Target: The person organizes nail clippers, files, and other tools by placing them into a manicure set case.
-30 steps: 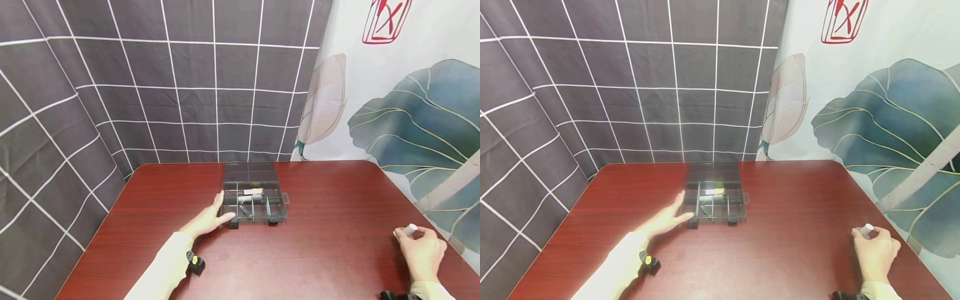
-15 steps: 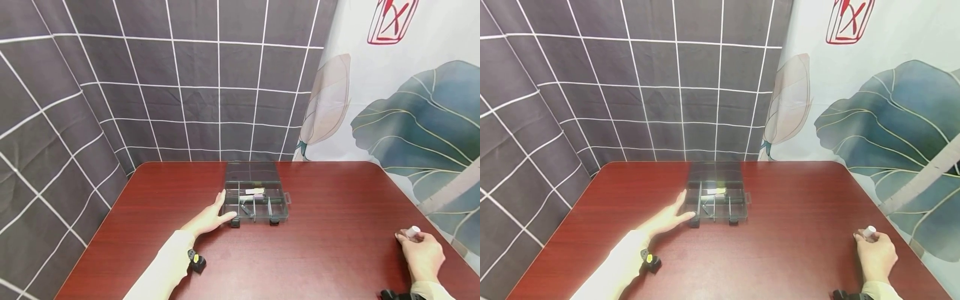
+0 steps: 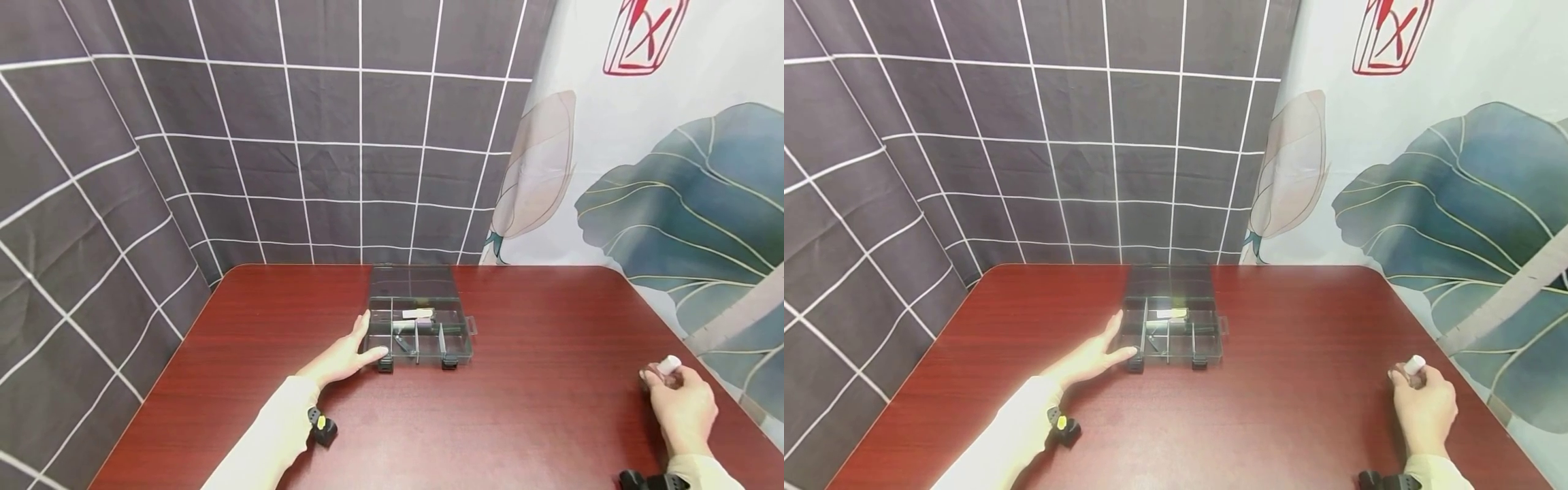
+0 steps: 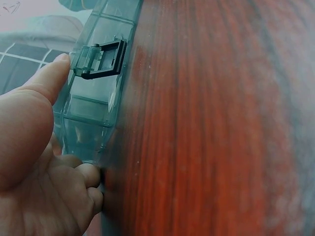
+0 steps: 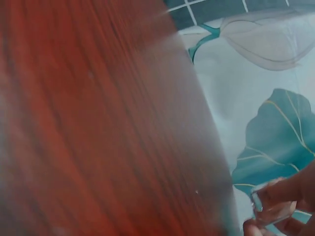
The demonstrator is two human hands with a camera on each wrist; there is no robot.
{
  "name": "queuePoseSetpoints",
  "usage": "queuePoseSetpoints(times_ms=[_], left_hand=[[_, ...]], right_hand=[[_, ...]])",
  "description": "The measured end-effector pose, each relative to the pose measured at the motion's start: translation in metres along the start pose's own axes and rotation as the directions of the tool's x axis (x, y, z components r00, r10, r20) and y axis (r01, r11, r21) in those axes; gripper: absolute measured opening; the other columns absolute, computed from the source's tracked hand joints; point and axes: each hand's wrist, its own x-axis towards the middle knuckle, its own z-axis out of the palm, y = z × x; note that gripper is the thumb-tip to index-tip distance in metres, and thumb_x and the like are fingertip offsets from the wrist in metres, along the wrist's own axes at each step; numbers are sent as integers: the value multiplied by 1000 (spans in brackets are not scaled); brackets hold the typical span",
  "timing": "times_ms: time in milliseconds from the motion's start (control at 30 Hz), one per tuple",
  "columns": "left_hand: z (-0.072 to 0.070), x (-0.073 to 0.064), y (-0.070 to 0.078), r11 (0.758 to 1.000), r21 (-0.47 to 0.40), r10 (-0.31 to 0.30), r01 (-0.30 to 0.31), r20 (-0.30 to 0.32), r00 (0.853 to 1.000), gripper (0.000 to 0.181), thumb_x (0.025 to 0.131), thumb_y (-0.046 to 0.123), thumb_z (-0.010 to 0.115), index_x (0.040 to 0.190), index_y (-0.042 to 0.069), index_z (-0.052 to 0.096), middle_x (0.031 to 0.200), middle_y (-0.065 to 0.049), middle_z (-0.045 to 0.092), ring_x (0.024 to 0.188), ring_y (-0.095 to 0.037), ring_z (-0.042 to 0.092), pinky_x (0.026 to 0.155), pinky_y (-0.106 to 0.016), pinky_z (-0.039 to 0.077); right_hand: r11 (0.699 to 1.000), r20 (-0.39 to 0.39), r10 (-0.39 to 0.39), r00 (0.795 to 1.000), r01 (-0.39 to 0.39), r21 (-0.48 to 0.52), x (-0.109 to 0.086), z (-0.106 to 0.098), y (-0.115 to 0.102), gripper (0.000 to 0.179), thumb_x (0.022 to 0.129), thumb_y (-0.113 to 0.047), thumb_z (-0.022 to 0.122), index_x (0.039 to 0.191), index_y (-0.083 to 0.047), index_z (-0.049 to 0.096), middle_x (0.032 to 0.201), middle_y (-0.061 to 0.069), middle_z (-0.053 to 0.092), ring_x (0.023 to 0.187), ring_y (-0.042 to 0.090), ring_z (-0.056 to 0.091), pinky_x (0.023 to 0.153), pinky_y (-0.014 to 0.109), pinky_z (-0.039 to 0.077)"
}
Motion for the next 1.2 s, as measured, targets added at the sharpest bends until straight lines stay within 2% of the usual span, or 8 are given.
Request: queuePoseSetpoints(times_ms=[33,133,200,267,400,833,1067,1200], left_hand=[[0,0,0,1000,2,-1,1,0,1000,94,86,54,57,150,9,6,153,-17,6,136,-28,22,109,-41,21],[0,0,0,1000,5,1,-1,-1,1000,93,86,54,57,150,9,6,153,-17,6,136,-27,22,109,-41,21],[0,0,0,1000,4,3,-3,-1,1000,93,86,54,57,150,9,6,153,-17,6,136,-27,22,109,-41,21],[0,-1,1,1000,4,6,-6,-2,1000,93,86,54,57,150,8,6,153,-17,6,136,-27,21,109,-41,20],[0,0,1,1000,4,4,-4,-3,1000,93,87,53,57,150,9,6,153,-18,6,136,-28,21,109,-42,20],[1,1,-2,1000,1,-3,3,-2,1000,94,86,56,56,151,10,5,153,-18,6,136,-29,21,108,-42,21],[1,1,-2,1000,5,2,-2,2,1000,94,86,56,56,150,9,5,153,-18,6,137,-27,19,108,-43,21],[1,1,-1,1000,14,11,-11,-2,1000,94,86,55,56,150,8,6,153,-18,7,137,-27,19,109,-42,21]], right_hand=[[1000,-10,-8,1000,8,3,1,0,-2,31,84,-14,65,101,10,56,80,31,55,84,45,50,73,52,33],[998,10,-8,1000,8,57,4,2,-5,32,84,-14,66,104,8,57,65,10,55,65,19,56,69,39,42],[991,47,-11,999,4,135,4,4,-8,29,84,-15,68,103,4,58,61,-8,51,53,1,52,56,23,46],[977,93,-13,996,-7,212,4,7,-10,30,84,-15,68,105,4,56,63,-20,47,45,-8,49,45,16,46],[954,114,-32,993,-3,299,2,12,-17,25,84,-13,69,102,-1,57,66,-25,47,45,-5,53,43,17,46],[950,135,-166,977,121,288,5,19,-39,34,85,-13,68,109,6,54,69,-26,48,49,-3,54,45,17,46],[929,159,-259,953,200,311,2,27,-54,37,84,-12,70,112,8,56,71,-29,50,52,-1,55,47,16,46],[923,158,-295,942,238,303,2,33,-62,34,83,-10,70,112,6,59,74,-24,53,53,2,56,47,16,46]])
